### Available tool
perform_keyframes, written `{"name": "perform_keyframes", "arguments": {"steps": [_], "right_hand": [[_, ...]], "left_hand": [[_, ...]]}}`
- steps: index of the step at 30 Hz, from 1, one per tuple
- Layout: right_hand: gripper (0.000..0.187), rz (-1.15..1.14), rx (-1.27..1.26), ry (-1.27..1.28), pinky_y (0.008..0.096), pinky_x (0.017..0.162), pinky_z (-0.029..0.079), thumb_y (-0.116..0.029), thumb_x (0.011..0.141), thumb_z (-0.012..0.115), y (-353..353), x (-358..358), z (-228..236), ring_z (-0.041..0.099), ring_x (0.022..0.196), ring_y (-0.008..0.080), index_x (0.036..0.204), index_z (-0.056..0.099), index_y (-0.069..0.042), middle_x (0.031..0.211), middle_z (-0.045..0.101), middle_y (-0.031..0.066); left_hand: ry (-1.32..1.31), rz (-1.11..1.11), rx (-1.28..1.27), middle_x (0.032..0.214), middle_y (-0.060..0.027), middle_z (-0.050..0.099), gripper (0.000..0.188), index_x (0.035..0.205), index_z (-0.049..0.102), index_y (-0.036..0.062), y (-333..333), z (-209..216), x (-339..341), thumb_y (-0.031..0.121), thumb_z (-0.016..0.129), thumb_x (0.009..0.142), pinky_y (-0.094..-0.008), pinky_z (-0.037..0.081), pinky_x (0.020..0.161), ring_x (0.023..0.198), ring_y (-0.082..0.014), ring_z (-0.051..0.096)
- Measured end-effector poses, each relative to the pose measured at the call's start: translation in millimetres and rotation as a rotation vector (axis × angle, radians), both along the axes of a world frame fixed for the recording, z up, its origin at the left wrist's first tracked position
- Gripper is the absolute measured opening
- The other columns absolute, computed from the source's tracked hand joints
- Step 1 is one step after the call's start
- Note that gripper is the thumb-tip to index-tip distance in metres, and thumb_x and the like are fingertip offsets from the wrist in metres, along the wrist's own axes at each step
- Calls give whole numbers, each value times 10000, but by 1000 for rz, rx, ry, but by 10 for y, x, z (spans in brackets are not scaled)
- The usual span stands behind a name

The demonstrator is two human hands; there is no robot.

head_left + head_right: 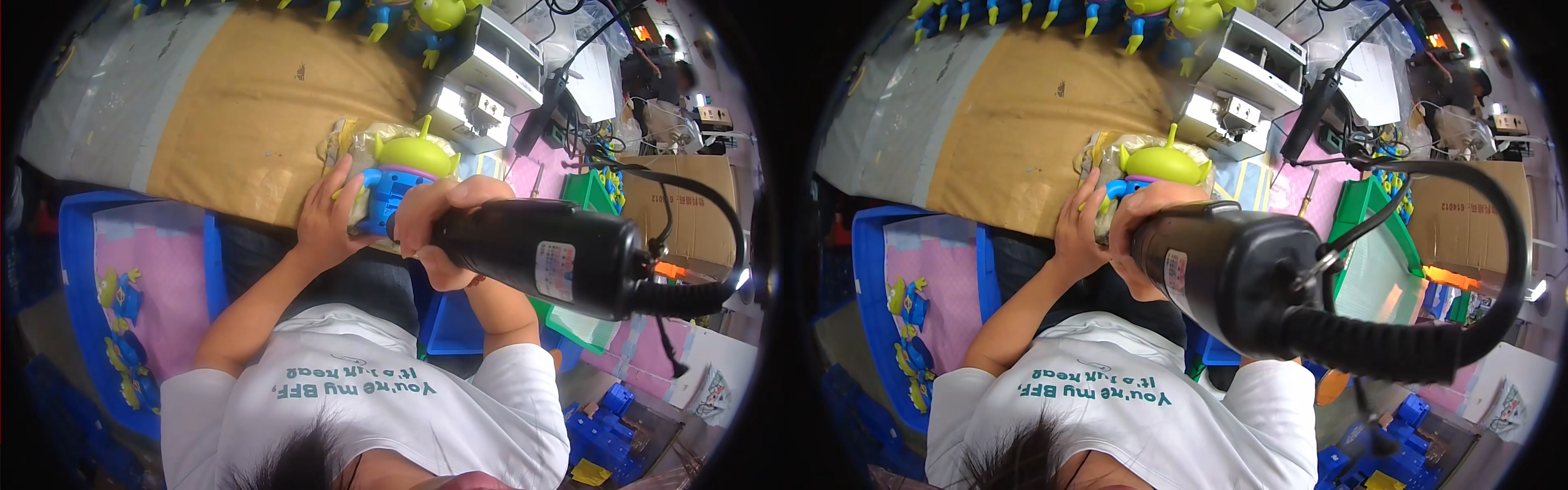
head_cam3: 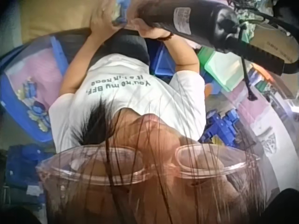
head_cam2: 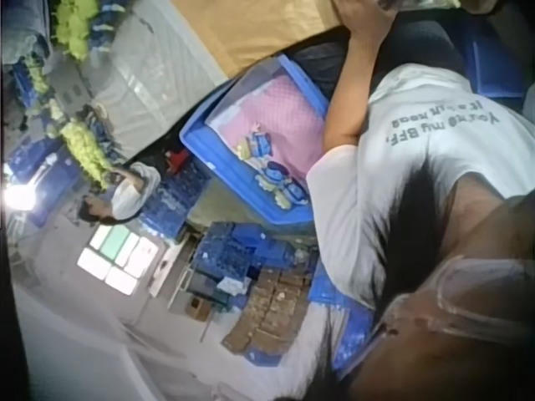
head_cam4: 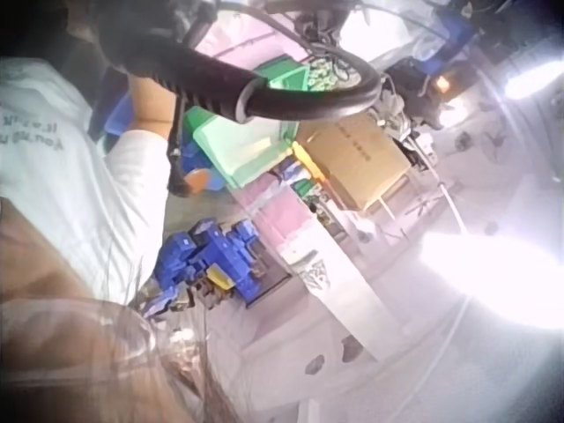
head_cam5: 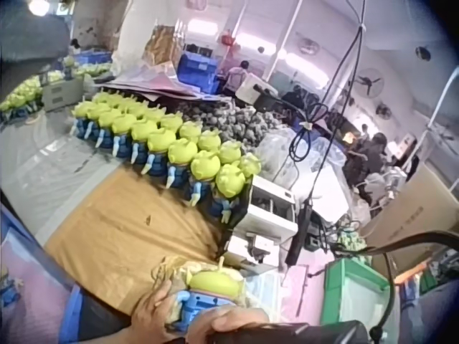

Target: Assembling plastic toy aliens using a power screwdriver on a production line.

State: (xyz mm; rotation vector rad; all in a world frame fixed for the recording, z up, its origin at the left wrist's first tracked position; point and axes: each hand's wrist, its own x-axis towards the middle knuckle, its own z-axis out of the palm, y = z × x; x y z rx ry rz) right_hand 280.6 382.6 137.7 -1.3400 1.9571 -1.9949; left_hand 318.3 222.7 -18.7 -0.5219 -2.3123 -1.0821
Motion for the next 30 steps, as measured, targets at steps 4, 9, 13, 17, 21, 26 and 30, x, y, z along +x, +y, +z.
{"name": "perform_keyframes", "arguments": {"steps": [4, 9, 13, 17, 21, 26, 30], "right_hand": [[461, 3, 10, -3, 331, 613, 515, -72, 841, 652, -1, 19, -14, 577, 630, 197, 1216, 385, -89, 748, 571, 84], [431, -4, 2, -15, 328, 635, 516, -71, 838, 635, -12, 25, -57, 582, 652, 197, 1204, 405, -76, 767, 578, 87], [409, -38, -39, -79, 326, 653, 517, -70, 837, 620, -2, 29, -75, 586, 669, 197, 1194, 421, -65, 782, 583, 89], [417, -114, -357, -307, 318, 635, 494, -120, 848, 603, 217, -8, 188, 549, 650, 177, 1217, 410, -87, 787, 550, 66], [447, -250, -789, -345, 275, 611, 396, -207, 890, 562, 712, -71, 643, 425, 618, 104, 1289, 403, -84, 785, 442, 3], [401, -512, -736, -435, 271, 639, 385, -192, 937, 522, 1390, -227, 255, 404, 665, 106, 1285, 414, -26, 815, 406, 26], [348, -653, -716, -675, 258, 635, 423, -174, 932, 560, 1651, -247, -179, 409, 666, 104, 1242, 463, -49, 807, 403, 9]], "left_hand": [[-64, -38, 37, 1409, -210, 441, 875, 1342, 426, 68, -24, 98, 25, 359, 842, 629, -459, 423, 987, 1206, -401, 508], [-255, -97, 51, 1274, -178, 535, 610, 1257, 527, 66, -189, 369, 36, 302, 769, 749, -442, 461, 904, 1098, -387, 557], [-518, -43, 68, 1052, -193, 612, 374, 1078, 613, 30, -183, 578, -137, 326, 663, 855, -438, 485, 809, 968, -369, 605], [-817, -123, -131, 948, -249, 640, 387, 924, 631, -12, -66, 879, -373, 372, 596, 894, -457, 483, 784, 912, -407, 608], [-957, -254, 217, 914, -185, 673, 395, 923, 642, -14, -374, 894, -446, 370, 552, 938, -409, 495, 755, 852, -279, 645], [-697, -79, 1034, 1031, -41, 607, 275, 1084, 585, 77, -1727, 741, -742, 322, 493, 998, -312, 493, 828, 950, -140, 582], [-409, 487, 1121, 1219, -87, 570, 368, 1242, 499, 74, -3060, 648, -1555, 360, 431, 1021, -445, 437, 977, 1098, -237, 571]]}}
